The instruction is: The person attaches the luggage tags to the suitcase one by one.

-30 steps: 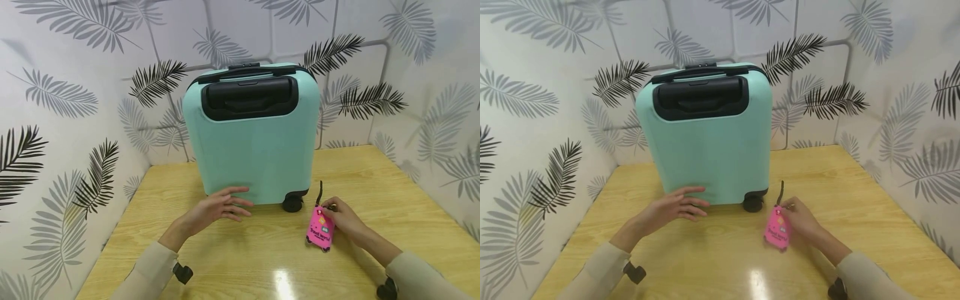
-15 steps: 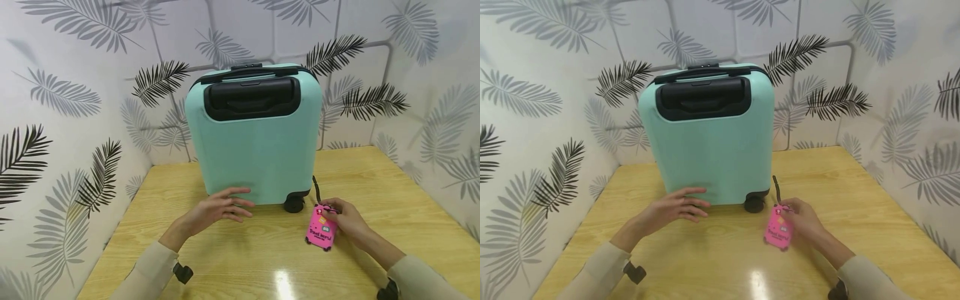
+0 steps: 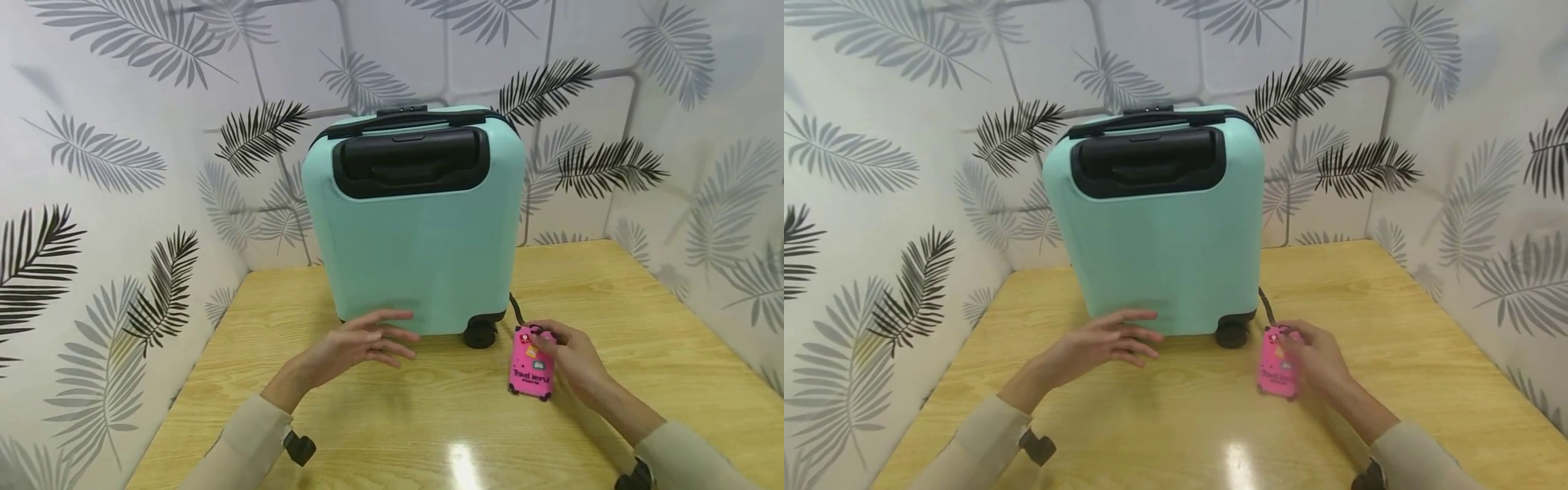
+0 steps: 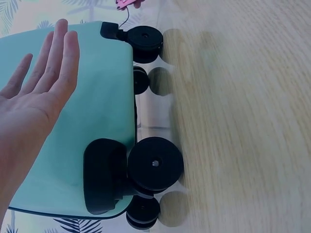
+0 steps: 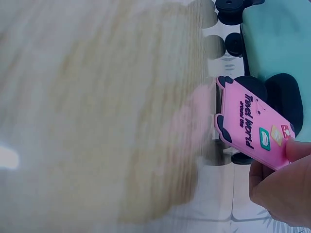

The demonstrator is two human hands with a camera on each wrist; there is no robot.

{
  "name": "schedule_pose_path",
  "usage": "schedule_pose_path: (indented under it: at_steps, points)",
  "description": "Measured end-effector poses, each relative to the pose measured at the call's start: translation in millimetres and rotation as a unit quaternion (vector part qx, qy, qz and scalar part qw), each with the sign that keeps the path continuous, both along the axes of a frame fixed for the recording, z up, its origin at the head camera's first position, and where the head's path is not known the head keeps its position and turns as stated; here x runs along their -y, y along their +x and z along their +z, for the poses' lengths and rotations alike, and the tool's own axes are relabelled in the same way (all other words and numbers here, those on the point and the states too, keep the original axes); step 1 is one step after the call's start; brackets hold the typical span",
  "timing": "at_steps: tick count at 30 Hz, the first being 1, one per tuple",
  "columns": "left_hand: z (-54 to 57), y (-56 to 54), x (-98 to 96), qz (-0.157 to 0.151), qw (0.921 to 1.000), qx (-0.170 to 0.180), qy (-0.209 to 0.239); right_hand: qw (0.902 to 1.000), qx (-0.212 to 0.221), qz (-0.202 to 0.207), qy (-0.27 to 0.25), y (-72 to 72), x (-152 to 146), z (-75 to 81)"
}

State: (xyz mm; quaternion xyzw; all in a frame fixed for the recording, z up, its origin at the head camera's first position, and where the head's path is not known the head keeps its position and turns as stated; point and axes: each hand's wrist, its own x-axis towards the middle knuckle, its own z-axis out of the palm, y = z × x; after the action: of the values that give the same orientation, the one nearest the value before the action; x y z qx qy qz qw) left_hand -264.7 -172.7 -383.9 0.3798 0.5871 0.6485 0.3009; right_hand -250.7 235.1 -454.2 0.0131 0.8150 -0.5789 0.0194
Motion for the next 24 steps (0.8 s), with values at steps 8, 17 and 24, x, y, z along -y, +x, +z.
schedule_pose_path:
  at_steps: [8, 17, 24]
  points:
    - [-2.6, 0.5, -0.7, -0.004, 1.0000, 0.002, -0.003, 0.9993, -0.006, -0.009, -0.037, 2.3, -4, 0.5]
    - [-1.8, 0.9, -0.6, -0.010, 0.9999, 0.004, -0.004, 0.9959, -0.047, -0.014, -0.075, 4.2, -8, 7.2]
    - [1.0, -0.7, -2.2, -0.006, 0.9999, -0.008, -0.003, 0.9903, -0.093, -0.013, -0.102, 4.5, -7, 15.2]
